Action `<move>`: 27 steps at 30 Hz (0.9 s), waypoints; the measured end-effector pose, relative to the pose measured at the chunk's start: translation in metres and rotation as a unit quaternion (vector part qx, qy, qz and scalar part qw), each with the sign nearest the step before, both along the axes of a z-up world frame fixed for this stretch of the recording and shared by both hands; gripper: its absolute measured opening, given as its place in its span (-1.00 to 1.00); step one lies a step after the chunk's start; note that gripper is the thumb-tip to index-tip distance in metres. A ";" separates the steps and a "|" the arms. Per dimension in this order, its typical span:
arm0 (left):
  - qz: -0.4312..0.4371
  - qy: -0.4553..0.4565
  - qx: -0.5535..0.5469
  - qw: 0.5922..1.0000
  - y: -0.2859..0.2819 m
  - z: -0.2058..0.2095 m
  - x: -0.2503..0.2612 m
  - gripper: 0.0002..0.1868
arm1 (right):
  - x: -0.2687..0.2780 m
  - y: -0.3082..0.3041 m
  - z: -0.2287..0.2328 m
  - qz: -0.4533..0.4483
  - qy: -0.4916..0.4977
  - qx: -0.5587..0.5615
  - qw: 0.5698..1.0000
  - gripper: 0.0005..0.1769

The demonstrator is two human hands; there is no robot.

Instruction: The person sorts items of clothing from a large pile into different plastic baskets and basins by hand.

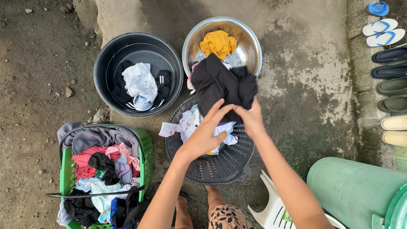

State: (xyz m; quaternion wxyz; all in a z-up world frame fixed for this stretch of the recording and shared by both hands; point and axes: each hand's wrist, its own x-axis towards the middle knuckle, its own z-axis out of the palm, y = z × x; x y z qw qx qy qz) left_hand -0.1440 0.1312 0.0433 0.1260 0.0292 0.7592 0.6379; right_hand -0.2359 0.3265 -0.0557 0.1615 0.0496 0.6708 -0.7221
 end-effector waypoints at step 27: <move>0.755 -0.131 0.045 0.641 -0.173 -0.161 0.391 -0.67 | 0.292 -0.239 -0.122 0.571 -0.106 0.015 0.814 -0.77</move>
